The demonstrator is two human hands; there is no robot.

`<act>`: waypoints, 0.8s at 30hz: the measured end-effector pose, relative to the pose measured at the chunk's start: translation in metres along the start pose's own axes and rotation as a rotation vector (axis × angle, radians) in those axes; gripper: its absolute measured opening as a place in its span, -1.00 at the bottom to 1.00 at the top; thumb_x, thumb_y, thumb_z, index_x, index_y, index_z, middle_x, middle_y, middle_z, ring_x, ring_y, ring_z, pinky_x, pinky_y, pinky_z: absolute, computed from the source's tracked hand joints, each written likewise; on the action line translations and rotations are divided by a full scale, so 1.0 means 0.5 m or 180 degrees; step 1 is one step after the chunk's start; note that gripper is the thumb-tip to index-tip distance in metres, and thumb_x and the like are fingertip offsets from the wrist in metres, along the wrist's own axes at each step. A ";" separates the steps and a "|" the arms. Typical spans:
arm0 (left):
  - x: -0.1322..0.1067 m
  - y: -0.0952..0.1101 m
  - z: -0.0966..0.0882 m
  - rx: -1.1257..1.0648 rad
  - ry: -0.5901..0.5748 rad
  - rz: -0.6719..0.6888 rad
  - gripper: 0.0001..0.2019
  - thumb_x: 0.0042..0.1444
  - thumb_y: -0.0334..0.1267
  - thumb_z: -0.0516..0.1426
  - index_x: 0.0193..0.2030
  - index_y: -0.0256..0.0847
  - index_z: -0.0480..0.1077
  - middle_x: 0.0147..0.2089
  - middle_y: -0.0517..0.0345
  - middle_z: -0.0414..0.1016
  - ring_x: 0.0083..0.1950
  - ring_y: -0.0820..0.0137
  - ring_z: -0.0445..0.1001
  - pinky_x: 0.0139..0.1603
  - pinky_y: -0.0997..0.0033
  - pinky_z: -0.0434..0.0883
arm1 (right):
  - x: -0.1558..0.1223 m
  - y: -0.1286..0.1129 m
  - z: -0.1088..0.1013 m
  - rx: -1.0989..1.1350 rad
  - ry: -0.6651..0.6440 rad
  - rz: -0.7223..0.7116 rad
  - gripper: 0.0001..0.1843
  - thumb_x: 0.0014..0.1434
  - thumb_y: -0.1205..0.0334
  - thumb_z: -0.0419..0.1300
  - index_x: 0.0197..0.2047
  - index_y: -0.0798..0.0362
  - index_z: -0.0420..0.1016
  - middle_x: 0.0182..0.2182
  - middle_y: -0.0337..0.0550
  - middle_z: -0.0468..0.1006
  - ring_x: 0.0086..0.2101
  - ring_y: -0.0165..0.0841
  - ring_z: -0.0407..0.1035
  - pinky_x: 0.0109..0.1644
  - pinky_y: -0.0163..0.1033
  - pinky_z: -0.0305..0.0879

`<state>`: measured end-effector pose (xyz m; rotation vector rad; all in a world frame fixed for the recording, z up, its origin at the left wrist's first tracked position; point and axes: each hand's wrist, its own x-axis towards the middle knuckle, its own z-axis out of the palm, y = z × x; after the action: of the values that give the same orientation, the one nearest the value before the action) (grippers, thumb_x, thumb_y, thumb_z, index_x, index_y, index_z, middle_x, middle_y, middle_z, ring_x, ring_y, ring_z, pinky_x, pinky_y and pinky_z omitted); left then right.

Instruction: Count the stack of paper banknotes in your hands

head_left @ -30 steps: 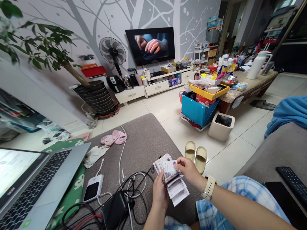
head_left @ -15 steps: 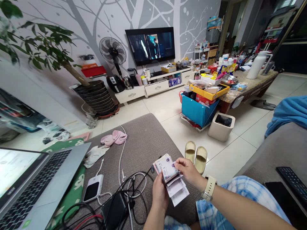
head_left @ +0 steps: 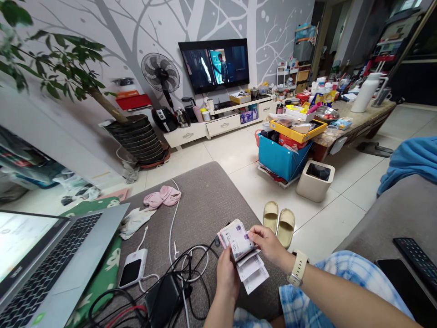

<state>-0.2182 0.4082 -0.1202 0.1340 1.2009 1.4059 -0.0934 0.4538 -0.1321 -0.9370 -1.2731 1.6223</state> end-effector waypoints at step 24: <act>0.001 -0.007 -0.006 -0.0013 -0.0134 -0.0055 -0.73 -0.03 -0.37 0.21 -0.13 -0.36 0.47 -0.19 -0.12 0.61 -0.22 0.17 0.60 -0.14 0.20 0.50 | 0.008 0.022 -0.009 -0.0320 0.0303 0.0200 -0.66 -0.01 0.03 0.31 -0.49 0.06 0.30 -0.64 -0.35 0.31 -0.57 -0.45 0.17 -0.46 -0.33 0.06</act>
<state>-0.2182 0.4060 -0.1244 0.1494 1.1619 1.3841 -0.0923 0.4577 -0.1442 -1.1130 -1.2805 1.5540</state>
